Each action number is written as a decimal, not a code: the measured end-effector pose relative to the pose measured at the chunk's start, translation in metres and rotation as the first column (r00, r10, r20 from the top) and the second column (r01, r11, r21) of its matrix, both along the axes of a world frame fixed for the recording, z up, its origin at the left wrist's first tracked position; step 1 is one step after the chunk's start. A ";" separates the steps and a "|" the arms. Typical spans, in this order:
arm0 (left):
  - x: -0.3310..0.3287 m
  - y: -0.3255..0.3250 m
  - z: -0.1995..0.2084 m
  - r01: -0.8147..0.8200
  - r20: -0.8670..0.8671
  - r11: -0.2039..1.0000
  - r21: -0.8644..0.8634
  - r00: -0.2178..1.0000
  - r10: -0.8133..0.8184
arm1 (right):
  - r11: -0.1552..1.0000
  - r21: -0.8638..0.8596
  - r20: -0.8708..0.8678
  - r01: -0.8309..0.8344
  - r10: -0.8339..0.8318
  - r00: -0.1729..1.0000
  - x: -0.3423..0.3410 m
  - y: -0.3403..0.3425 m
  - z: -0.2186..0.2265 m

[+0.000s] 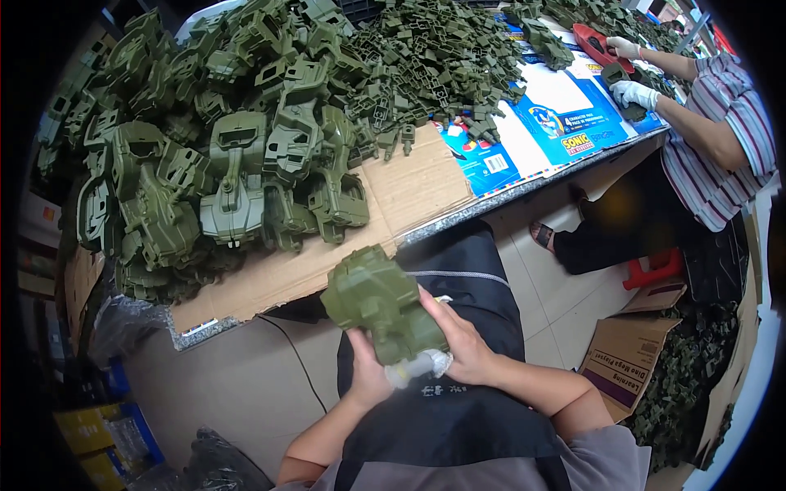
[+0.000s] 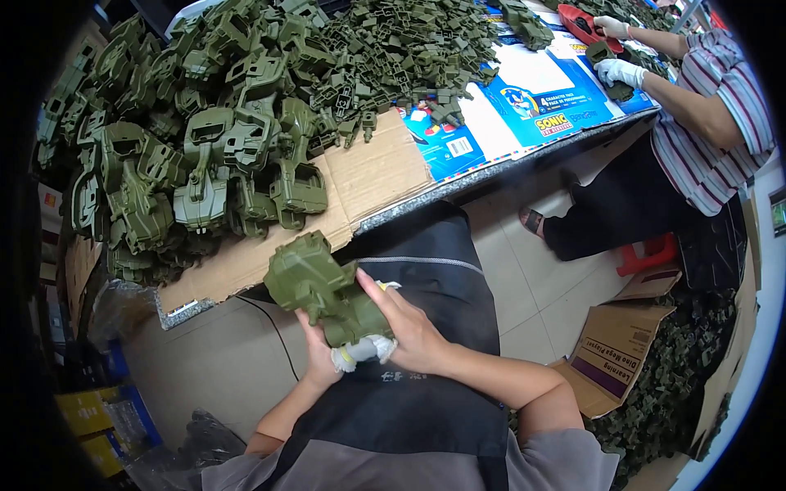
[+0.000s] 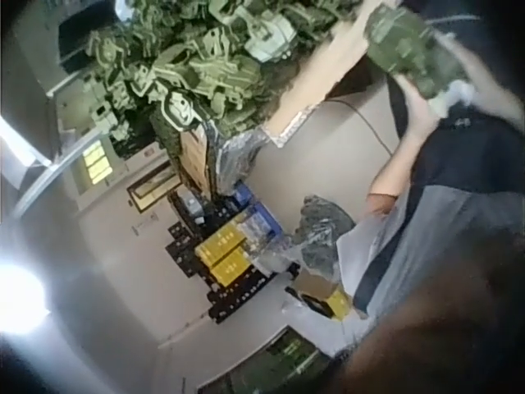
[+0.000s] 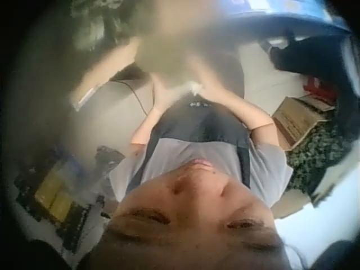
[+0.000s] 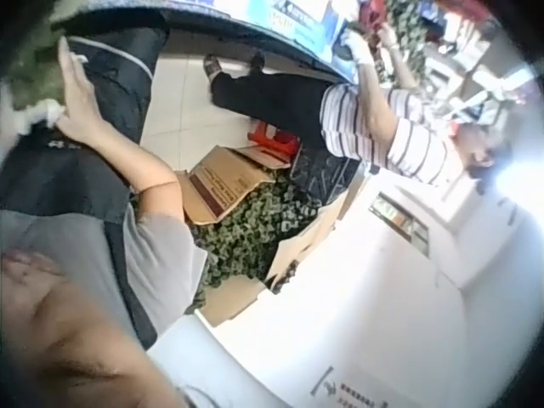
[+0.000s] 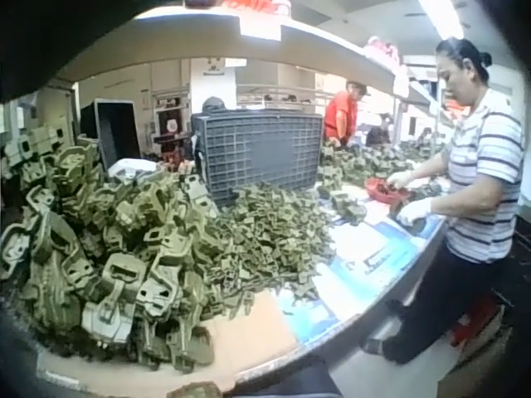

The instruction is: The person assembles and inspects green plastic components for toy model tanks by hand at a factory workbench.

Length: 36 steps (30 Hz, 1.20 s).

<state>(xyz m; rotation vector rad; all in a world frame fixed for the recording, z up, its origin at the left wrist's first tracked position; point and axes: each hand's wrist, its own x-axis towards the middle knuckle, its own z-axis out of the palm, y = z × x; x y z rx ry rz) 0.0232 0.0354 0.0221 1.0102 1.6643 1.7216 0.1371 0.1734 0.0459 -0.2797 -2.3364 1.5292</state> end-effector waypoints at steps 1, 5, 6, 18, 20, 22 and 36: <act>-0.004 0.000 0.000 0.011 0.003 1.000 0.003 1.000 -0.011 | 1.000 -0.011 -0.029 -0.005 0.005 1.000 -0.002 0.005 -0.001; -0.058 -0.032 -0.002 0.288 0.713 0.946 0.149 0.631 -0.304 | 0.975 0.086 0.031 -0.207 0.205 0.978 0.008 0.081 0.022; -0.068 -0.038 -0.003 0.375 0.704 0.919 0.121 0.620 -0.346 | 0.949 0.315 -0.002 -0.015 0.017 1.000 0.003 0.090 0.034; -0.064 -0.059 -0.053 0.248 0.931 0.951 0.184 0.268 -0.250 | 0.576 0.580 -0.239 0.576 -0.555 0.797 -0.111 0.272 0.013; -0.063 -0.055 -0.047 0.269 0.867 0.940 0.209 0.394 -0.305 | 0.457 0.647 -0.171 0.610 -0.692 0.701 -0.128 0.283 0.000; -0.059 -0.050 -0.038 0.279 0.839 0.948 0.151 0.471 -0.272 | 0.480 0.633 -0.156 0.607 -0.689 0.708 -0.132 0.297 -0.016; -0.038 -0.030 -0.031 0.329 0.718 0.944 -0.001 0.658 -0.228 | 0.908 0.347 0.191 -0.236 0.177 0.965 -0.014 0.021 -0.001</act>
